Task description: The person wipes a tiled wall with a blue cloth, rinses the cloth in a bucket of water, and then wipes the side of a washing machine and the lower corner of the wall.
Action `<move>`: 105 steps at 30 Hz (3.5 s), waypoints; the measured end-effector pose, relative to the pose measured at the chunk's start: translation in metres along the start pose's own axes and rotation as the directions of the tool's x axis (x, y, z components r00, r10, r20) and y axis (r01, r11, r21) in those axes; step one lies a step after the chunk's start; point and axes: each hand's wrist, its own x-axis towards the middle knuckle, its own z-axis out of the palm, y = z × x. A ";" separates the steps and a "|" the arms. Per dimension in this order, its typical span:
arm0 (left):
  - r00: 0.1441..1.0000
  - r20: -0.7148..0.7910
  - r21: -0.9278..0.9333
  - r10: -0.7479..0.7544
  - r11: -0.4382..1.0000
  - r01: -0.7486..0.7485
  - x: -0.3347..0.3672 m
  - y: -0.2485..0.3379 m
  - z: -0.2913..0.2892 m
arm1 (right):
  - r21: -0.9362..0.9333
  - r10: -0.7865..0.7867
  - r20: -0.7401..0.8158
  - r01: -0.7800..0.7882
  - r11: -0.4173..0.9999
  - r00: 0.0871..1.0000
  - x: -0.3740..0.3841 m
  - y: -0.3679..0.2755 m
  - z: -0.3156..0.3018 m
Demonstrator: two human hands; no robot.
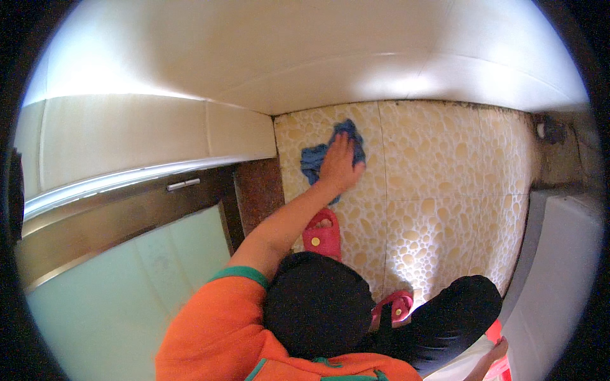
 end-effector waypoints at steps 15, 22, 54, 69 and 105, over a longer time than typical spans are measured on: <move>0.967 -0.173 0.196 -0.188 0.955 0.220 -0.043 -0.054 -0.015 | 0.040 -0.079 -0.022 0.080 0.996 0.997 -0.030 -0.025 0.034; 0.835 0.005 -0.117 0.551 0.829 -0.546 -0.029 0.048 0.025 | 0.078 -0.206 0.041 0.202 0.976 0.978 -0.018 -0.002 0.035; 0.885 -0.323 0.317 -0.335 0.843 0.435 0.102 0.017 0.051 | -0.221 -0.396 0.353 0.487 0.845 0.847 -0.127 -0.124 0.049; 0.841 0.005 0.190 0.542 0.825 -0.532 0.262 0.348 0.117 | -0.257 -0.321 0.330 0.412 0.874 0.888 -0.132 -0.139 0.051; 0.971 0.034 0.205 0.239 0.949 -0.240 0.217 0.239 0.123 | -0.167 -0.390 0.255 0.437 0.884 0.885 -0.132 -0.126 0.053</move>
